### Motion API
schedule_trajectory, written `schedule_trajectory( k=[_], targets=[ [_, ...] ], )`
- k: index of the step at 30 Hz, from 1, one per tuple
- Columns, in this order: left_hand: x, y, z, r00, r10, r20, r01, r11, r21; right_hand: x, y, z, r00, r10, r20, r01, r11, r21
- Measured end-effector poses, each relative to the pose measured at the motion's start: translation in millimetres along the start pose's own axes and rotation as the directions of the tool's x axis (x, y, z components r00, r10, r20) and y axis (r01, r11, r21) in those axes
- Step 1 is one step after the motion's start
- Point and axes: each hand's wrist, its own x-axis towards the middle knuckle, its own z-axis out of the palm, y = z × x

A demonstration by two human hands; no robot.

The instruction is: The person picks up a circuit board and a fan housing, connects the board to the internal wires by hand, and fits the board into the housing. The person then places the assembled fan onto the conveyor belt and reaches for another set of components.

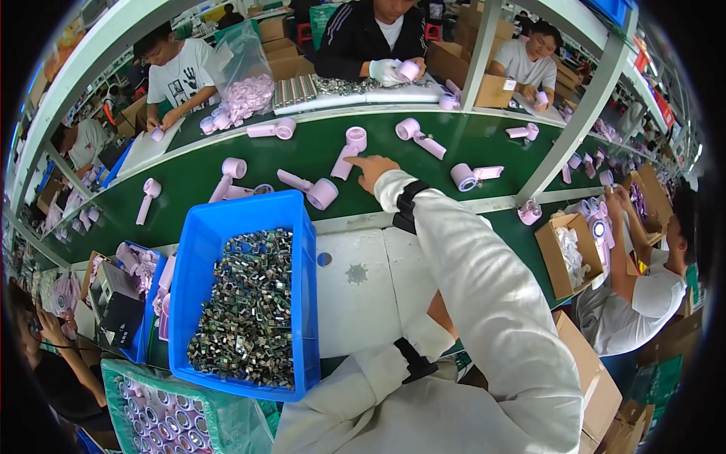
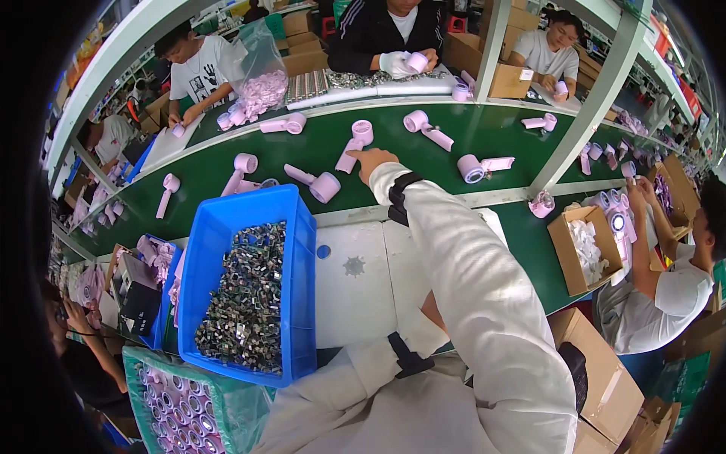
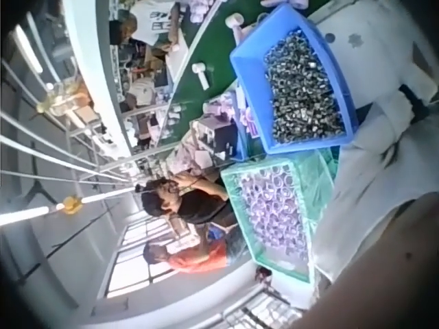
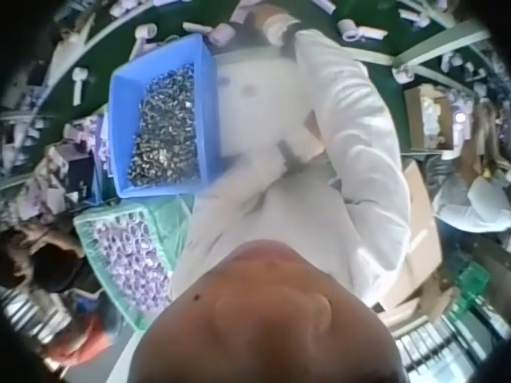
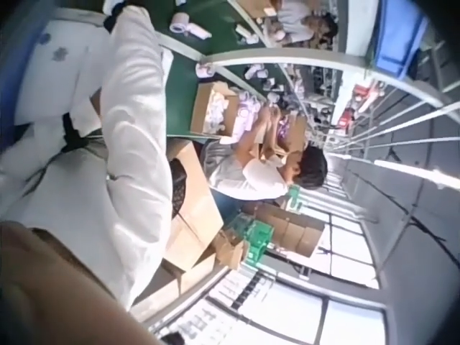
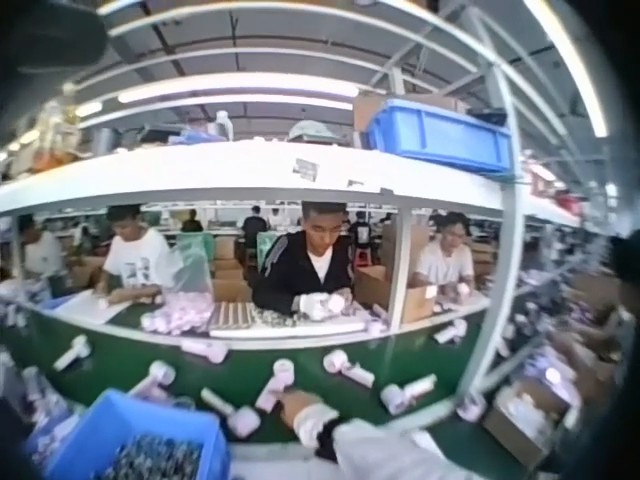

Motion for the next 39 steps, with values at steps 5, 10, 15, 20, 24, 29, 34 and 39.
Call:
schedule_trajectory(
  k=[5,10,15,20,24,29,34,39],
  targets=[
    [-37.3,-26.9,21.7,0.956,-0.153,-0.249,0.086,0.961,-0.263,25.0,-32.9,23.7,0.994,-0.027,0.104,0.055,0.958,-0.281],
    [-2.9,13.9,-66.6,0.982,-0.084,-0.167,0.075,0.995,-0.059,44.1,-5.1,59.7,0.993,-0.017,0.12,0.065,0.911,-0.406],
    [-15.8,3.9,-109.2,0.95,-0.281,-0.139,0.313,0.857,0.41,42.3,9.1,35.5,0.985,-0.109,0.132,0.159,0.871,-0.466],
    [-41.0,4.4,-158.3,0.92,-0.179,-0.349,0.324,0.849,0.418,12.8,18.7,-45.7,0.993,-0.114,-0.015,0.094,0.878,-0.469],
    [-52.1,9.7,-167.7,0.874,-0.196,-0.444,0.395,0.818,0.418,-36.5,17.0,-110.6,0.972,-0.155,-0.176,0.121,0.974,-0.19],
    [-52.3,13.0,-171.5,0.844,-0.248,-0.475,0.443,0.822,0.358,-167.0,-44.2,-173.0,0.948,-0.215,-0.233,0.217,0.976,-0.014],
    [-60.9,39.4,-176.9,0.825,-0.326,-0.462,0.449,0.875,0.183,-301.9,-79.9,-152.6,0.955,-0.269,-0.121,0.256,0.96,-0.114],
    [-65.4,44.3,-172.3,0.883,-0.3,-0.36,0.407,0.873,0.269,-359.2,-93.4,-93.9,0.987,-0.162,0.003,0.16,0.977,0.144]
  ],
)
